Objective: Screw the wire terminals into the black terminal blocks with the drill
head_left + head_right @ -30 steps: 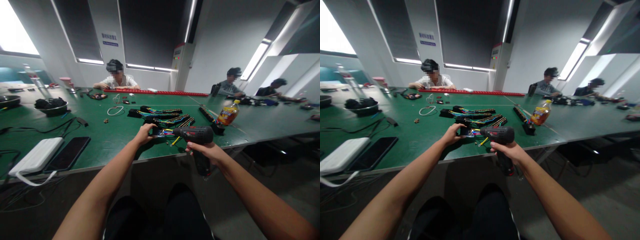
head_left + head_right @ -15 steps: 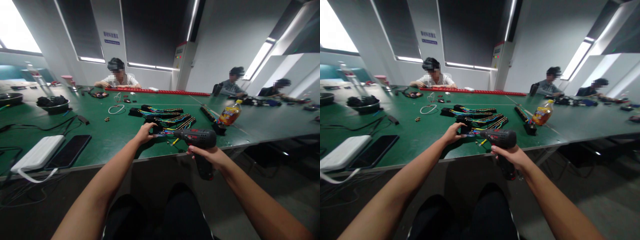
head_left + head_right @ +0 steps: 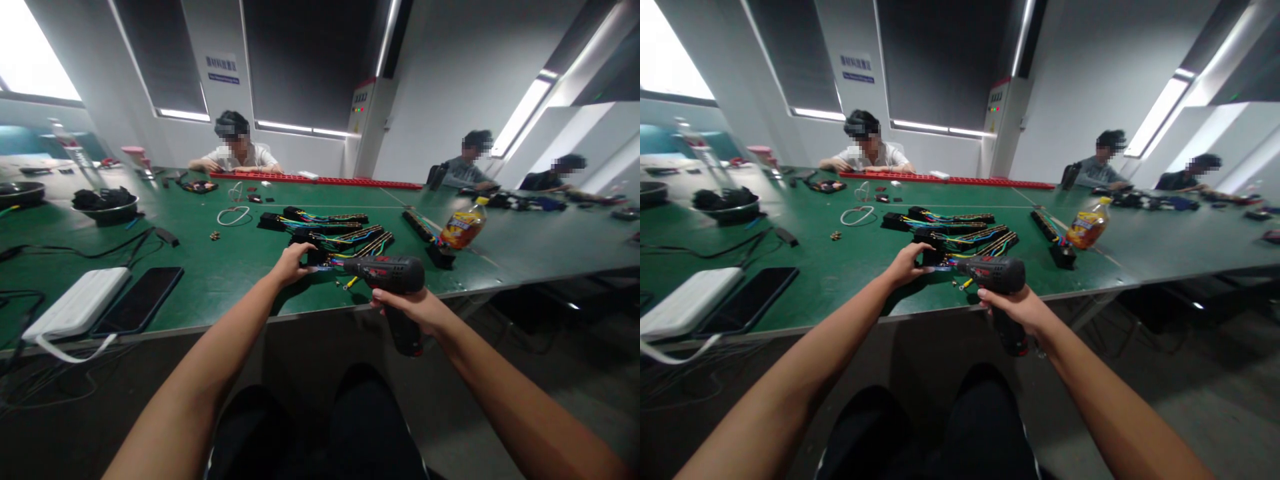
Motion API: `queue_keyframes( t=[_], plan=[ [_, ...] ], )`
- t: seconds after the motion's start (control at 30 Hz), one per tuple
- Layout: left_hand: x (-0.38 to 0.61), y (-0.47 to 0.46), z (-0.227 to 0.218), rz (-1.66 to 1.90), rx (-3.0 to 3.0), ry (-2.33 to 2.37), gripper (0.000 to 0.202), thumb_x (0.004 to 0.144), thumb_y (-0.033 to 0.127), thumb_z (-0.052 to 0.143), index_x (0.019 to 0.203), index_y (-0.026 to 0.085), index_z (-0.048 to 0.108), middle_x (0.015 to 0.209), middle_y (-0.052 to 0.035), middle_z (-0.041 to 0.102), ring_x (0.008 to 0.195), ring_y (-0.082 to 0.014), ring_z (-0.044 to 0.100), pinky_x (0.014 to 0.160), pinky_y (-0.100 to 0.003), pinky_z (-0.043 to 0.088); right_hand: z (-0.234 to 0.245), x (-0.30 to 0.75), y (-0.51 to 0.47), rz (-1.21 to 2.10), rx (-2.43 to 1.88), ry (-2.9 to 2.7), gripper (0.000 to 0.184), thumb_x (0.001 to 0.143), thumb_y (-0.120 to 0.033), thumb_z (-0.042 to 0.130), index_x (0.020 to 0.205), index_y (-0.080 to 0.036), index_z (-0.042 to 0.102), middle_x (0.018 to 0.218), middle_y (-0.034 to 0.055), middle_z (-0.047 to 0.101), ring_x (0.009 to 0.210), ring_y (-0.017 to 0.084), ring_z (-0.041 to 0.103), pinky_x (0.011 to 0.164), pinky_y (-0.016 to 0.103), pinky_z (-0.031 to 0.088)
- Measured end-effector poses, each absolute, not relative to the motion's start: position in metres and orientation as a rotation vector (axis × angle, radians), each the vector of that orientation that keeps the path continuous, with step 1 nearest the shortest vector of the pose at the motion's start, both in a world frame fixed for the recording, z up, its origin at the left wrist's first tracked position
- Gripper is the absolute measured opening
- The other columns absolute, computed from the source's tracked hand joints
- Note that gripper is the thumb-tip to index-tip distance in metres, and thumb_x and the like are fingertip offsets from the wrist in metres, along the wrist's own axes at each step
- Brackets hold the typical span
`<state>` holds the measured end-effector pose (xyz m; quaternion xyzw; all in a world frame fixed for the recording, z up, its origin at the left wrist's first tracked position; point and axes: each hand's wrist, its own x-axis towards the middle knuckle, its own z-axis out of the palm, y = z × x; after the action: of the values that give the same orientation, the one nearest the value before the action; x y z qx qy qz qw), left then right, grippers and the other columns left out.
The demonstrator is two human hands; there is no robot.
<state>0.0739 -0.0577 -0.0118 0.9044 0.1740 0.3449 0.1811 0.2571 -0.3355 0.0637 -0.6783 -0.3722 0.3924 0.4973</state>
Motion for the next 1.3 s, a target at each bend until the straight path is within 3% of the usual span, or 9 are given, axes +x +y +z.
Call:
queue_keyframes(
  t=[0.27,0.57,0.73,0.97,1.3],
  plan=[
    [0.074,-0.057,-0.012,0.983,2.567,0.48,0.052,0.072,0.037,0.075,0.119,0.022,0.06,0.112,-0.0076,0.065,0.104,-0.0275,0.06,0.091,-0.041,0.049,0.064,0.255,-0.339,0.906,-1.662,-0.941,0.035,0.063,-0.05,0.084,0.081,-0.021,0.075,0.077,0.0059,0.075,0.063,0.02,0.064,0.058,0.034,0.052],
    [0.073,-0.059,-0.01,0.949,2.575,0.495,0.052,0.072,0.036,0.076,0.12,0.021,0.059,0.113,-0.0086,0.064,0.104,-0.0272,0.06,0.091,-0.041,0.048,0.067,0.252,-0.334,0.899,-1.703,-0.97,0.036,0.062,-0.05,0.083,0.071,-0.018,0.072,0.068,0.0054,0.072,0.058,0.017,0.061,0.057,0.032,0.051],
    [0.073,-0.06,-0.009,0.942,2.565,0.523,0.052,0.072,0.034,0.076,0.119,0.023,0.059,0.113,-0.0072,0.064,0.105,-0.0268,0.06,0.091,-0.04,0.048,0.066,0.25,-0.335,0.962,-1.651,-0.832,0.041,0.056,-0.047,0.088,0.078,-0.016,0.073,0.069,0.005,0.073,0.058,0.016,0.063,0.056,0.03,0.051],
    [0.073,-0.061,-0.009,0.938,2.55,0.522,0.051,0.073,0.036,0.075,0.12,0.022,0.059,0.111,-0.0072,0.064,0.102,-0.0261,0.061,0.09,-0.039,0.049,0.057,0.257,-0.339,0.93,-1.633,-0.872,0.041,0.061,-0.047,0.087,0.087,-0.017,0.075,0.078,0.0073,0.077,0.062,0.018,0.065,0.058,0.031,0.053],
    [0.073,-0.059,-0.011,0.944,2.569,0.522,0.052,0.073,0.035,0.075,0.121,0.021,0.059,0.11,-0.0081,0.064,0.102,-0.027,0.06,0.09,-0.041,0.049,0.061,0.255,-0.338,0.939,-1.656,-0.865,0.044,0.06,-0.05,0.086,0.086,-0.017,0.074,0.079,0.0078,0.076,0.063,0.019,0.066,0.058,0.031,0.054]
  ],
)
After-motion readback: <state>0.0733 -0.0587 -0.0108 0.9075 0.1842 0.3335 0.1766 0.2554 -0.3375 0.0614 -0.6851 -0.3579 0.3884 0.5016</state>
